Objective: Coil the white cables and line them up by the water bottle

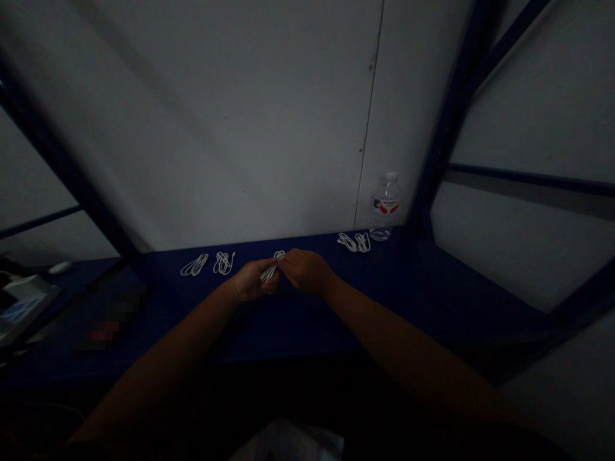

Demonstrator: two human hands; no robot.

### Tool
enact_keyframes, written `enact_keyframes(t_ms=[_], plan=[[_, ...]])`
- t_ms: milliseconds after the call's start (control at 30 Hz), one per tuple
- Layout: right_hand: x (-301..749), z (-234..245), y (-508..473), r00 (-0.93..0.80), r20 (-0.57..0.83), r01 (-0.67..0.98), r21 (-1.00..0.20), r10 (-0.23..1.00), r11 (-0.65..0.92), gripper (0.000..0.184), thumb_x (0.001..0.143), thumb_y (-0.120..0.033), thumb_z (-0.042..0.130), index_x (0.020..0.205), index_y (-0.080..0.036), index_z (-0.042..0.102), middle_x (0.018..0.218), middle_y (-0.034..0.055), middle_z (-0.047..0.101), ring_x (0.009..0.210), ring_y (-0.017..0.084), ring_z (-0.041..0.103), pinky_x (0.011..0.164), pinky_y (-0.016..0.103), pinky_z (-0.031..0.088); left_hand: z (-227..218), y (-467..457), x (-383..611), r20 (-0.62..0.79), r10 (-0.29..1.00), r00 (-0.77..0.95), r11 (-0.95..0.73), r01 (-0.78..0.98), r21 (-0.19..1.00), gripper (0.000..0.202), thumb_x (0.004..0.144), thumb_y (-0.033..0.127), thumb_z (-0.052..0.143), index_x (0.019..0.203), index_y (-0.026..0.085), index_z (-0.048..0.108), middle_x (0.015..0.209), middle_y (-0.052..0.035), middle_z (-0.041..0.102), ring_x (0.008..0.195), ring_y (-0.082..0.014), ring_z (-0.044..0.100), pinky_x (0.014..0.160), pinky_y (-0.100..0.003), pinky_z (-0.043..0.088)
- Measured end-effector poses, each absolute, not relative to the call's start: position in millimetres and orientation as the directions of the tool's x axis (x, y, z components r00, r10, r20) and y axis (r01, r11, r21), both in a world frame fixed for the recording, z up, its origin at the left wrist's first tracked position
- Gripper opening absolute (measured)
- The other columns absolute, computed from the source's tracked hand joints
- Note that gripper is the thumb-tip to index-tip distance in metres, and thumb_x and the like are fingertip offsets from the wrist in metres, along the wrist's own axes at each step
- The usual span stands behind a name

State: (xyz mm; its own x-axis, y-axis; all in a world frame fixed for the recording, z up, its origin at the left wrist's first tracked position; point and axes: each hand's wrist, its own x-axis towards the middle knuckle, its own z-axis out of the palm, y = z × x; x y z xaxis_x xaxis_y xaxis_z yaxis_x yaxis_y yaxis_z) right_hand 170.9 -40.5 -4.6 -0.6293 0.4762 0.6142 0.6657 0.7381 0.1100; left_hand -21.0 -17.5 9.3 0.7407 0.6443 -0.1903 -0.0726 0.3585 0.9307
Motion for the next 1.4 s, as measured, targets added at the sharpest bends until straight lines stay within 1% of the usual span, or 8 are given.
enact_keyframes(t_ms=[267, 400, 533, 667, 767, 1000, 1233, 1400], plan=[[166, -2, -43, -0.635, 0.591, 0.706, 0.182, 0.498, 0.685, 0.021, 0.093, -0.016, 0.044, 0.099, -0.013, 0.063, 0.094, 0.0144, 0.063, 0.089, 0.024, 0.053, 0.075, 0.036, 0.042, 8, -18, -19, -0.261, 0.676, 0.689, 0.345, 0.017, 0.938, 0.033, 0.089, 0.032, 0.038, 0.064, 0.014, 0.051, 0.051, -0.0029, 0.048, 0.041, -0.009, 0.04, 0.043, -0.022, 0.032], [166, -2, -42, -0.633, 0.58, 0.705, 0.16, 0.512, 0.69, 0.02, 0.091, -0.013, 0.044, 0.1, -0.013, 0.062, 0.094, 0.0147, 0.062, 0.088, 0.024, 0.052, 0.074, 0.036, 0.041, 4, -15, -16, -0.141, 0.831, 0.538, 0.088, 0.124, 0.988, 0.02, 0.087, 0.033, 0.052, 0.089, 0.013, 0.057, 0.064, -0.0036, 0.06, 0.052, -0.0125, 0.055, 0.051, -0.024, 0.043], [166, -5, -39, -0.625, 0.573, 0.724, 0.172, 0.529, 0.668, 0.019, 0.089, -0.011, 0.046, 0.1, -0.012, 0.061, 0.095, 0.0146, 0.062, 0.088, 0.025, 0.051, 0.075, 0.036, 0.041, 2, -10, -15, -0.025, 0.868, 0.496, -0.124, 0.265, 0.956, 0.021, 0.088, 0.028, 0.053, 0.101, 0.013, 0.06, 0.078, -0.0064, 0.066, 0.062, -0.0144, 0.063, 0.06, -0.026, 0.048], [166, -7, -37, -0.592, 0.583, 0.758, 0.168, 0.556, 0.63, 0.018, 0.09, -0.013, 0.047, 0.101, -0.014, 0.061, 0.096, 0.0141, 0.062, 0.089, 0.024, 0.052, 0.076, 0.036, 0.042, 4, -11, -18, 0.158, 0.86, 0.484, -0.392, 0.43, 0.813, 0.025, 0.087, 0.03, 0.054, 0.102, 0.014, 0.066, 0.083, -0.0072, 0.07, 0.067, -0.0161, 0.064, 0.062, -0.025, 0.046], [166, -8, -36, -0.566, 0.605, 0.749, 0.093, 0.56, 0.656, 0.018, 0.091, -0.015, 0.046, 0.102, -0.014, 0.06, 0.095, 0.0137, 0.062, 0.091, 0.024, 0.053, 0.079, 0.036, 0.043, 6, -14, -19, 0.245, 0.829, 0.503, -0.508, 0.493, 0.707, 0.026, 0.089, 0.03, 0.052, 0.102, 0.015, 0.069, 0.078, -0.0058, 0.07, 0.066, -0.0162, 0.063, 0.062, -0.025, 0.044], [172, -10, -34, -0.427, 0.675, 0.678, -0.201, 0.601, 0.707, 0.014, 0.091, -0.019, 0.047, 0.094, -0.017, 0.061, 0.089, 0.0088, 0.06, 0.082, 0.02, 0.055, 0.076, 0.033, 0.044, 3, -9, -21, 0.202, 0.831, 0.518, -0.485, 0.499, 0.718, 0.034, 0.091, 0.039, 0.046, 0.093, 0.013, 0.069, 0.075, -0.0055, 0.069, 0.059, -0.0139, 0.061, 0.055, -0.023, 0.041], [171, -10, -34, -0.352, 0.72, 0.649, -0.272, 0.598, 0.71, 0.012, 0.092, -0.022, 0.048, 0.091, -0.017, 0.059, 0.089, 0.0076, 0.059, 0.082, 0.018, 0.056, 0.075, 0.031, 0.044, 0, -4, -23, 0.16, 0.844, 0.512, -0.434, 0.476, 0.765, 0.04, 0.09, 0.046, 0.046, 0.085, 0.013, 0.068, 0.067, -0.0057, 0.066, 0.057, -0.0135, 0.059, 0.052, -0.022, 0.039], [172, -6, -36, -0.318, 0.731, 0.636, -0.308, 0.604, 0.707, 0.013, 0.089, -0.024, 0.054, 0.096, -0.017, 0.062, 0.091, 0.0074, 0.061, 0.082, 0.018, 0.056, 0.076, 0.031, 0.044, 1, -7, -22, 0.168, 0.847, 0.504, -0.449, 0.51, 0.734, 0.043, 0.09, 0.049, 0.046, 0.082, 0.013, 0.068, 0.065, -0.0047, 0.066, 0.053, -0.0123, 0.057, 0.05, -0.021, 0.037]])
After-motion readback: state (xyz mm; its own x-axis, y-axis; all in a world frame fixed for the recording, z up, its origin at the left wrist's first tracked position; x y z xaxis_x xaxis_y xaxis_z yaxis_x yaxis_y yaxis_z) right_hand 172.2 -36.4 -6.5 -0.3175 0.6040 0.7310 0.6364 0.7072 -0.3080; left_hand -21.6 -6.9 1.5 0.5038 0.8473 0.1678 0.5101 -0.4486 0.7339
